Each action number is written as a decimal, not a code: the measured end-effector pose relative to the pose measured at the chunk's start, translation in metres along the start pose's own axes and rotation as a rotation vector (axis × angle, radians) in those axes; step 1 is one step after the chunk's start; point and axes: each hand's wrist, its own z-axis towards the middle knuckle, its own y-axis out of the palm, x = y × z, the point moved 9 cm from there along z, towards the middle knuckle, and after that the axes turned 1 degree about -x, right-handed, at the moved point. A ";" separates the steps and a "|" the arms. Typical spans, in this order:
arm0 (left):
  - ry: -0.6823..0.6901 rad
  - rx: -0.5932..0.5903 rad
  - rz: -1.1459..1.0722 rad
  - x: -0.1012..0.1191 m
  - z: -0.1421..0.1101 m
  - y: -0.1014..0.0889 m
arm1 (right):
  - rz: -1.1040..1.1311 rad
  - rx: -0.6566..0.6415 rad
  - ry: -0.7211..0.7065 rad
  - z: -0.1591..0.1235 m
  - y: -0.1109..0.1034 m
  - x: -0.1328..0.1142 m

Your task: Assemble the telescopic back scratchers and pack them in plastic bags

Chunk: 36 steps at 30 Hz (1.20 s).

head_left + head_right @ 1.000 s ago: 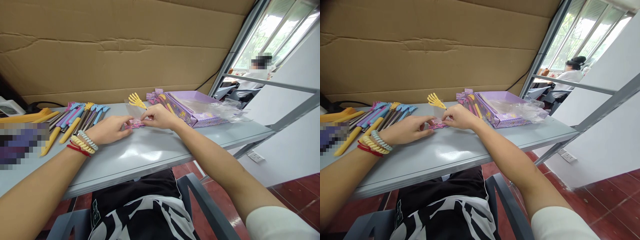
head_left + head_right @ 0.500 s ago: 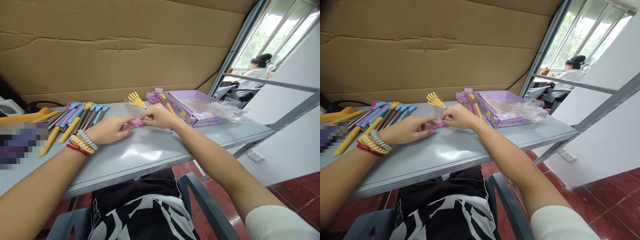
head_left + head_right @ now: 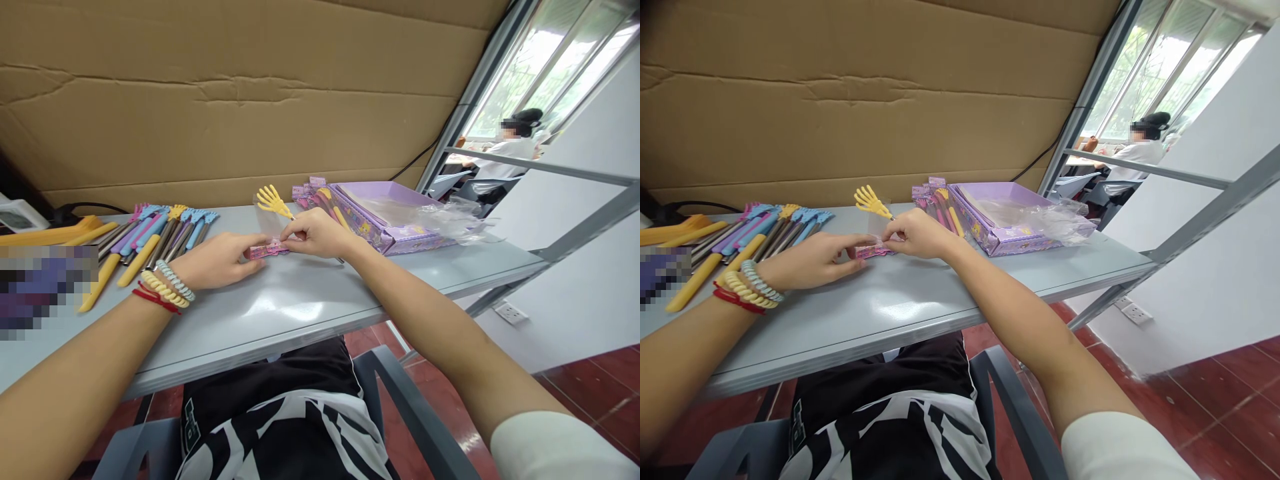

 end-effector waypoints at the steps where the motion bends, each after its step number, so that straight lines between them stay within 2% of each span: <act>1: 0.000 0.006 0.006 0.000 0.000 0.000 | 0.000 -0.003 0.003 0.000 0.000 0.000; 26: 0.018 0.109 0.022 0.002 -0.001 -0.010 | 0.009 -0.046 0.028 -0.001 0.005 0.007; 36: -0.024 0.113 0.027 -0.006 0.000 -0.008 | 0.020 0.030 -0.021 -0.002 0.000 0.005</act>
